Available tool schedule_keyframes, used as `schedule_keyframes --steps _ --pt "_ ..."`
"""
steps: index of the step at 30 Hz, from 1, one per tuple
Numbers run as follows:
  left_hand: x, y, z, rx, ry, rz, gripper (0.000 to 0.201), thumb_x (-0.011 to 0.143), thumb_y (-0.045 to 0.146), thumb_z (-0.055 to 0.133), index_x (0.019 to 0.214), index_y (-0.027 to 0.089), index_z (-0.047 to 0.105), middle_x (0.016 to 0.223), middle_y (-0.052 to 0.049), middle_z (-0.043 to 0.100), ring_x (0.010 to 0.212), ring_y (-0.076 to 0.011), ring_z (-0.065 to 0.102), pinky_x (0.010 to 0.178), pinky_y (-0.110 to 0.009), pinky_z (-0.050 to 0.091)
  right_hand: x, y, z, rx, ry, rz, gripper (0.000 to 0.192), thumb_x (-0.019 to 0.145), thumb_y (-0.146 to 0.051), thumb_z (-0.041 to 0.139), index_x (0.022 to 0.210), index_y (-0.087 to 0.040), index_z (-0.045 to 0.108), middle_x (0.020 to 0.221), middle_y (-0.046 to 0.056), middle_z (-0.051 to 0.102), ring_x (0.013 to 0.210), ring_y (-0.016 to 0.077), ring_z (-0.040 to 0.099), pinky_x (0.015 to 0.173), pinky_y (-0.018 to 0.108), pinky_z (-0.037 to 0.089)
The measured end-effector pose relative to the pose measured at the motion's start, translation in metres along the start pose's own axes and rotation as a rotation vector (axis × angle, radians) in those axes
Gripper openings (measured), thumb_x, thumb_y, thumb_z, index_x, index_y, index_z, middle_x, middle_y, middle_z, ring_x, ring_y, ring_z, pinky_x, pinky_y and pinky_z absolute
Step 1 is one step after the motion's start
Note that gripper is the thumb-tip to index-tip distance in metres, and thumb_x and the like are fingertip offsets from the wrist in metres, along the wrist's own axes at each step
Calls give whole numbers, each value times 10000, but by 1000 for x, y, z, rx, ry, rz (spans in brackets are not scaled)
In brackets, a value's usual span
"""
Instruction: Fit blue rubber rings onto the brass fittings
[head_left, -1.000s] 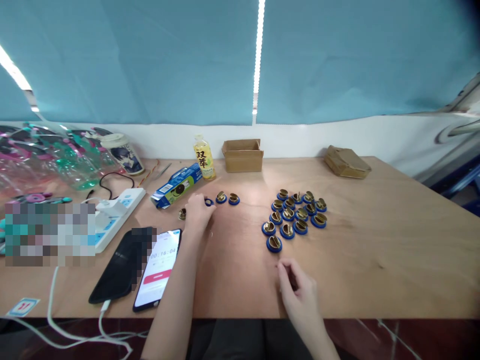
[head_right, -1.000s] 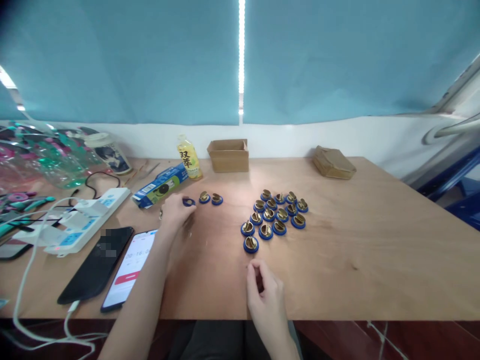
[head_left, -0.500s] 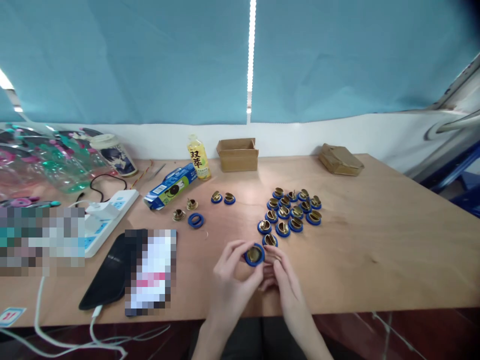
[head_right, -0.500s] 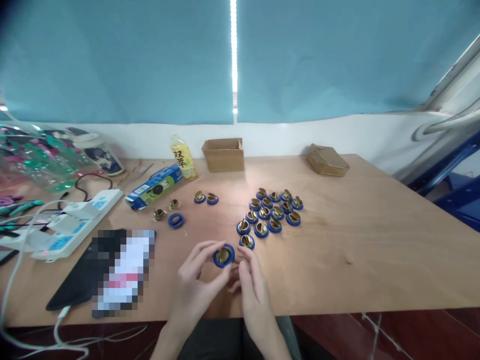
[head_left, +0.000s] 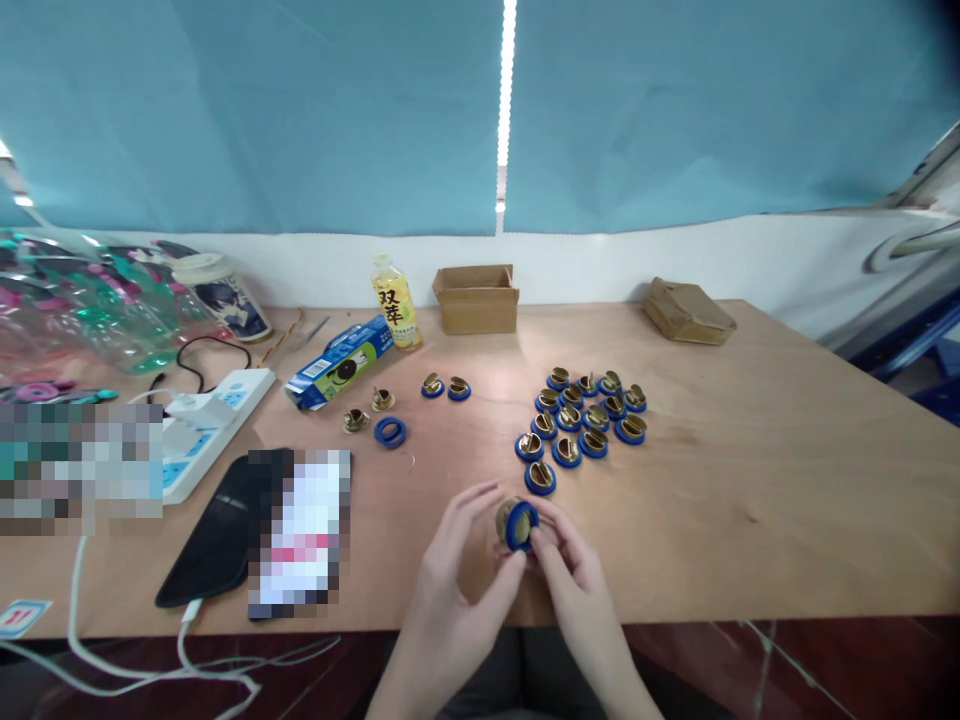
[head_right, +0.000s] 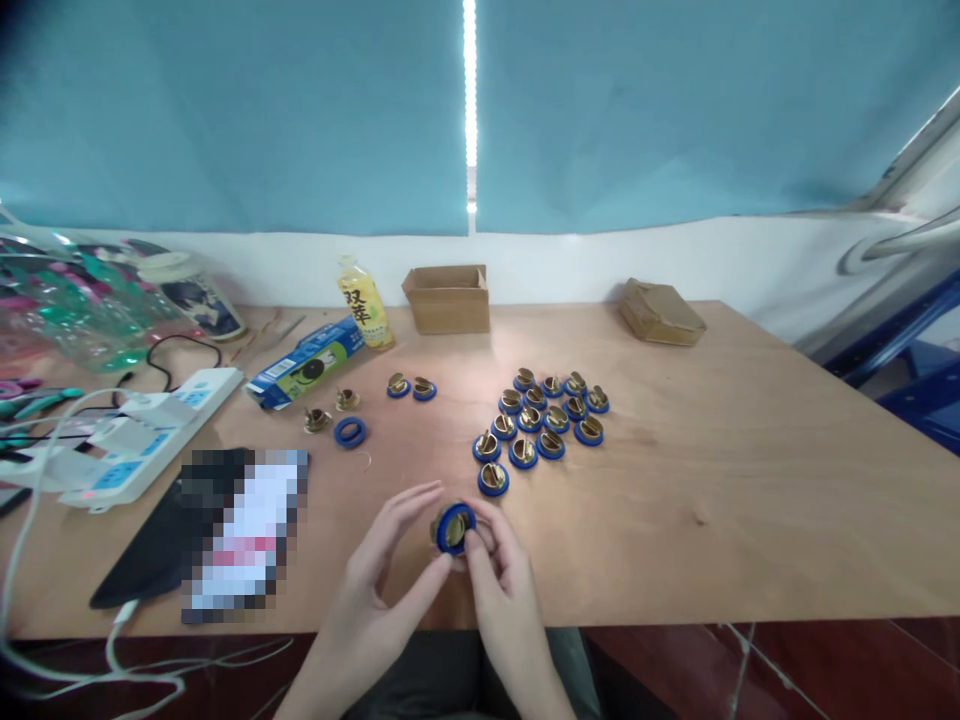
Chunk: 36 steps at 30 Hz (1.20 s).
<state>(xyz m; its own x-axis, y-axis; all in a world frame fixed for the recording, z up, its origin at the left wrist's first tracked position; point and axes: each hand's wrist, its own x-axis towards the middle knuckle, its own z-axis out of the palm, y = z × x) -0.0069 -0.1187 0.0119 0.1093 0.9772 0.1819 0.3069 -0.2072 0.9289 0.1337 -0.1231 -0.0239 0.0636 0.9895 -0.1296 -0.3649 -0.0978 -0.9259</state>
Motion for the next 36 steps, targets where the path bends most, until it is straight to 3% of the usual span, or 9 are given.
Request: schedule_keyframes --steps 4,7,17,26,31,36 --pt "1 -10 4 -326 87 -245 350 868 327 642 1196 213 598 1220 -111 697 1140 -240 674 957 -350 573 -1 4 2 18 -3 4 353 896 -450 653 1177 -241 696 1161 102 728 1022 274 709 816 367 624" --pt "1 -12 8 -403 87 -322 308 836 350 688 1090 175 677 1155 -120 740 1111 -256 694 949 -340 578 -2 6 3 14 -6 5 363 903 -461 642 1183 -236 698 1165 104 727 1002 272 717 832 382 624" --pt "-1 -11 9 -348 77 -273 260 875 309 650 1086 182 733 1182 -108 743 1108 -252 696 998 -341 547 -5 1 1 -49 -21 -6 384 938 -450 605 1261 -255 672 1289 92 676 1153 285 660 920 392 601" --pt "-1 -5 12 -419 156 -232 256 857 272 658 1098 192 687 1163 -99 744 1097 -226 703 963 -313 571 -5 -1 3 -32 -34 -9 378 932 -428 622 1275 -272 661 1305 73 672 1202 281 635 958 415 583" --pt "2 -16 13 -489 184 -261 237 841 285 695 1055 185 683 1118 -99 748 1077 -215 703 956 -304 565 -3 -2 2 -121 -30 -21 375 927 -449 621 1236 -250 697 1285 96 679 1173 295 645 942 420 591" --pt "7 -33 12 -706 192 -365 404 801 282 757 1178 201 633 1074 -86 759 1067 -223 704 955 -329 552 -2 0 3 -127 -15 -21 363 927 -456 616 1225 -268 704 1269 90 685 1097 283 681 858 391 629"
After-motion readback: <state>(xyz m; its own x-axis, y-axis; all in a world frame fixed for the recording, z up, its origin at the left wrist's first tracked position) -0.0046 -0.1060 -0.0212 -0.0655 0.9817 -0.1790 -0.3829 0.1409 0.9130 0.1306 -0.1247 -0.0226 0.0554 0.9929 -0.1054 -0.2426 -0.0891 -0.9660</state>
